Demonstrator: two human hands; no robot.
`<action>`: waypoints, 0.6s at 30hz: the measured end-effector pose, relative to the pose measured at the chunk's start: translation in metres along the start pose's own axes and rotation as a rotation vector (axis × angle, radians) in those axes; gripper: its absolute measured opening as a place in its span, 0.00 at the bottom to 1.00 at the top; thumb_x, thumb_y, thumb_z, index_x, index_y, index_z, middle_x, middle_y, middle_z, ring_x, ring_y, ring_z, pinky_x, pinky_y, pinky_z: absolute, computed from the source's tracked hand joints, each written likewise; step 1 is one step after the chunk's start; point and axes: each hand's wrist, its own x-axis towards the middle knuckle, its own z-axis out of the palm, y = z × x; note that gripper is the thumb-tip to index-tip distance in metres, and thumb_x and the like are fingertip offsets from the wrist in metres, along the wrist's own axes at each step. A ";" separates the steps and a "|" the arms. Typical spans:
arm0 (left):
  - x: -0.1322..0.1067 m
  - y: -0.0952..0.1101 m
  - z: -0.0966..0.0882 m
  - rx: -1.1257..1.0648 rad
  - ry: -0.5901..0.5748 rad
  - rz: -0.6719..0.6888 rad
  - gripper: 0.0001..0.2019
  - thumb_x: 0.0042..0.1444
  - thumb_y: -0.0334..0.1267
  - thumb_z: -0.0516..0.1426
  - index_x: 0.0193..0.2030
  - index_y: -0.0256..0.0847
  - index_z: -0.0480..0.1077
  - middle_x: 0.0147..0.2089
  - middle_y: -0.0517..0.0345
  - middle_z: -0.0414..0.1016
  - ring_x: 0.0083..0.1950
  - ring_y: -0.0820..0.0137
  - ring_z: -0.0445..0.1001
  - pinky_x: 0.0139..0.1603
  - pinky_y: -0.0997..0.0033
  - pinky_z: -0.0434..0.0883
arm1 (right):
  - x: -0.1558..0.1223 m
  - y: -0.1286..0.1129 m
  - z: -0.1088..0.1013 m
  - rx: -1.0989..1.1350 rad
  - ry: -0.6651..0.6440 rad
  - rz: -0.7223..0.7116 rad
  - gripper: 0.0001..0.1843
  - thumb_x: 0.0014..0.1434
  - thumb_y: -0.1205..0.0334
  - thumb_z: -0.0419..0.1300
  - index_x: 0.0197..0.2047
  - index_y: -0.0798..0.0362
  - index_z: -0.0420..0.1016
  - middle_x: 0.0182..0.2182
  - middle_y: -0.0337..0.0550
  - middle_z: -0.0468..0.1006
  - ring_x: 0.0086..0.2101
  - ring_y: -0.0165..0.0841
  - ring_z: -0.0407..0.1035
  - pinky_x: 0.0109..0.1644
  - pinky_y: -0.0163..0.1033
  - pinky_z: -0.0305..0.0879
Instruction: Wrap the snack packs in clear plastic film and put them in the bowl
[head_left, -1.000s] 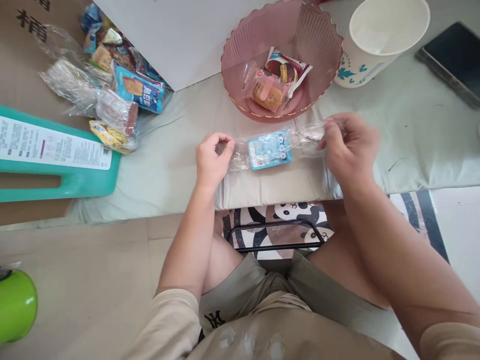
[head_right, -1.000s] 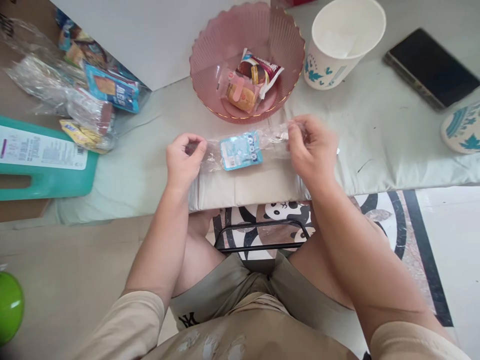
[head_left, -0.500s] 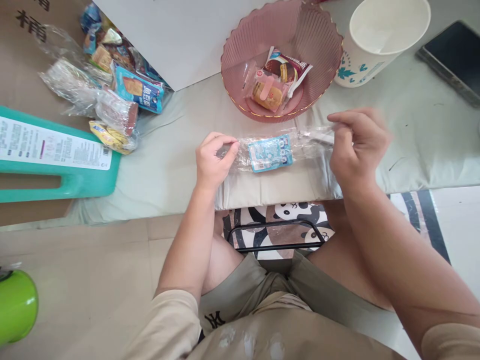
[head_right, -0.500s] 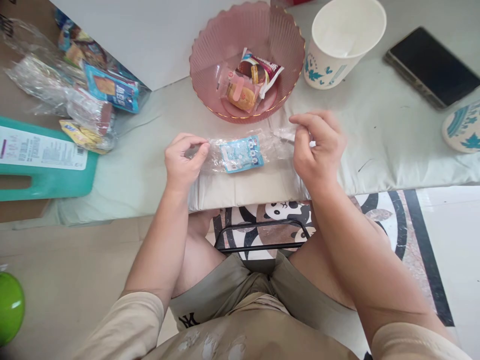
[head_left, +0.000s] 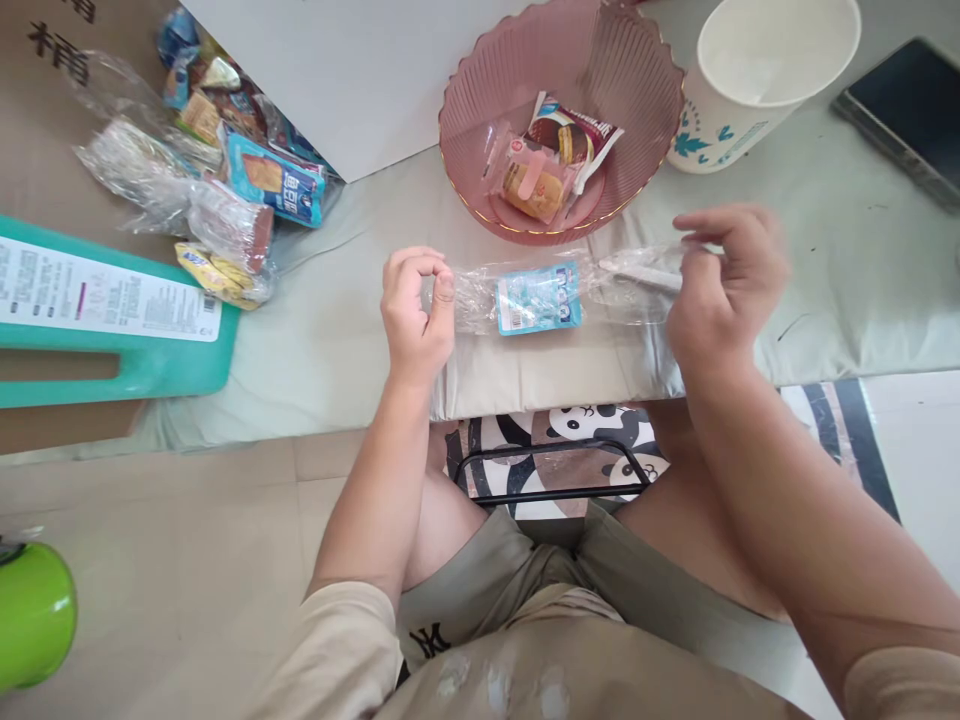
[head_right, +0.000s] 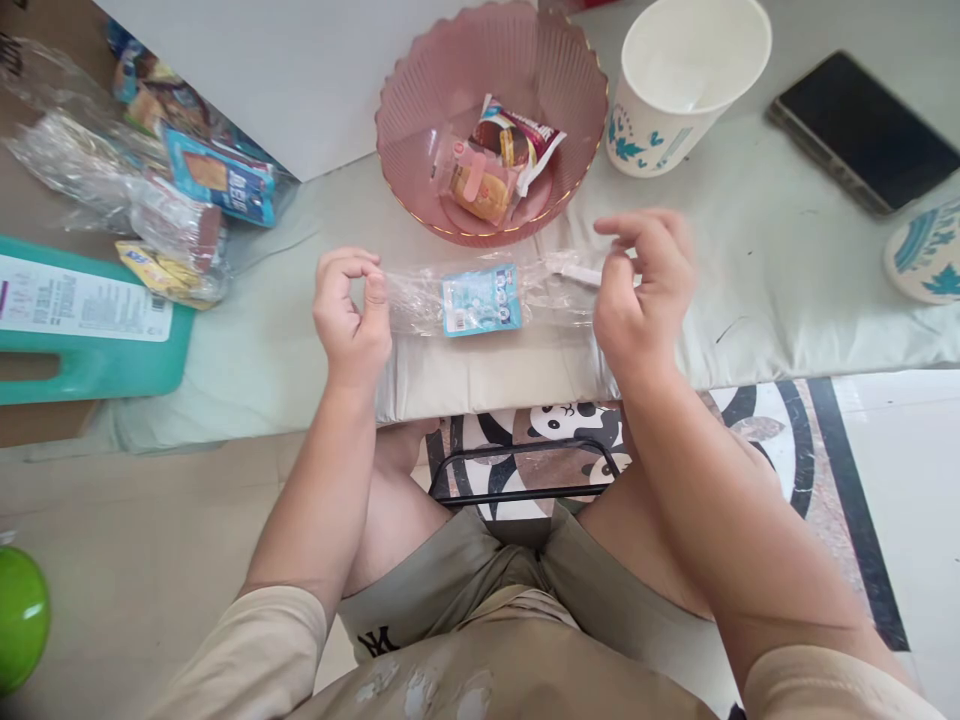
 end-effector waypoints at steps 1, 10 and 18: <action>-0.001 0.002 0.000 -0.006 0.015 0.014 0.25 0.70 0.65 0.45 0.40 0.46 0.66 0.44 0.52 0.73 0.55 0.61 0.75 0.66 0.51 0.69 | -0.001 0.000 -0.001 -0.008 0.012 -0.059 0.21 0.54 0.68 0.51 0.46 0.53 0.81 0.45 0.56 0.81 0.48 0.43 0.76 0.51 0.51 0.74; -0.023 0.026 -0.020 0.081 0.063 0.184 0.19 0.70 0.56 0.46 0.35 0.48 0.65 0.29 0.56 0.67 0.42 0.61 0.76 0.51 0.52 0.73 | -0.016 -0.020 -0.015 -0.191 -0.348 -0.280 0.09 0.59 0.61 0.59 0.41 0.43 0.80 0.25 0.42 0.74 0.44 0.49 0.75 0.62 0.68 0.57; -0.036 0.043 -0.042 0.055 -0.059 0.457 0.05 0.57 0.31 0.56 0.32 0.46 0.67 0.20 0.67 0.66 0.18 0.76 0.61 0.21 0.73 0.59 | -0.020 -0.017 -0.041 -0.024 -0.558 -0.578 0.09 0.61 0.65 0.58 0.33 0.45 0.78 0.19 0.36 0.73 0.22 0.33 0.65 0.33 0.42 0.64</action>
